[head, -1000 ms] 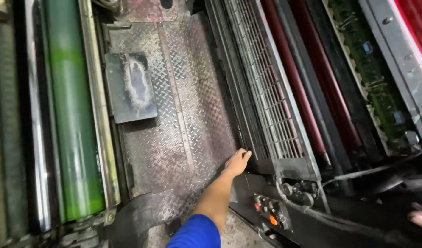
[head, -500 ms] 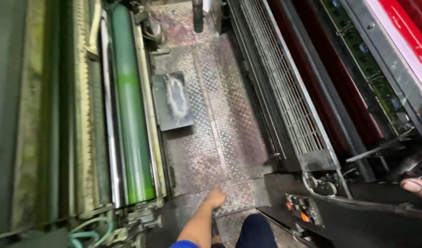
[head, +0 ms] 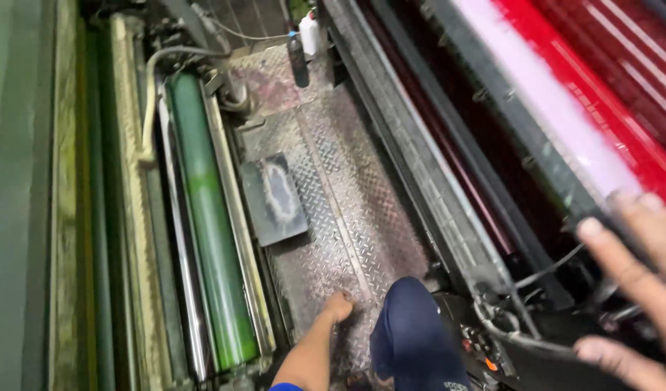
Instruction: Apply red ink to the rollers of an industrial printing press using a spatula.
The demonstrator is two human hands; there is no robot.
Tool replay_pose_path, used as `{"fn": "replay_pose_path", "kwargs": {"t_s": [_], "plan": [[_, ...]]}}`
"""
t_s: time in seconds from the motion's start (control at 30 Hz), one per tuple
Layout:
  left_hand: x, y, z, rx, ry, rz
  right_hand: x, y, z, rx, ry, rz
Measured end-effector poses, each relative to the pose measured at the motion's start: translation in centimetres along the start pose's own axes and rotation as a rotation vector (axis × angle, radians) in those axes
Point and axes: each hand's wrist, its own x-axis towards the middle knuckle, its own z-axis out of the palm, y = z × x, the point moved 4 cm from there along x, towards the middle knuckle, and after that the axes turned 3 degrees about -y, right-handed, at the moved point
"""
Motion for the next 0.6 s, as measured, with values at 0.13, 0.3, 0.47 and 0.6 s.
{"fn": "replay_pose_path", "kwargs": {"t_s": [0.13, 0.3, 0.47, 0.6], "plan": [[1.0, 4.1, -3.3, -0.033, 0.045, 0.082, -1.5, 1.2, 1.5, -0.035, -0.039, -0.178], [0.7, 19.1, -15.4, 0.129, -0.037, 0.091, -6.4, 6.7, 13.2, -0.090, -0.052, -0.089], [-13.4, 27.6, -24.6, -0.108, 0.100, 0.286, -9.5, 4.1, 18.4, 0.080, -0.461, -0.111], [-17.6, 25.5, -28.0, -0.056, 0.200, 0.239, -6.6, 3.7, 18.0, 0.206, -0.019, 0.096]]}}
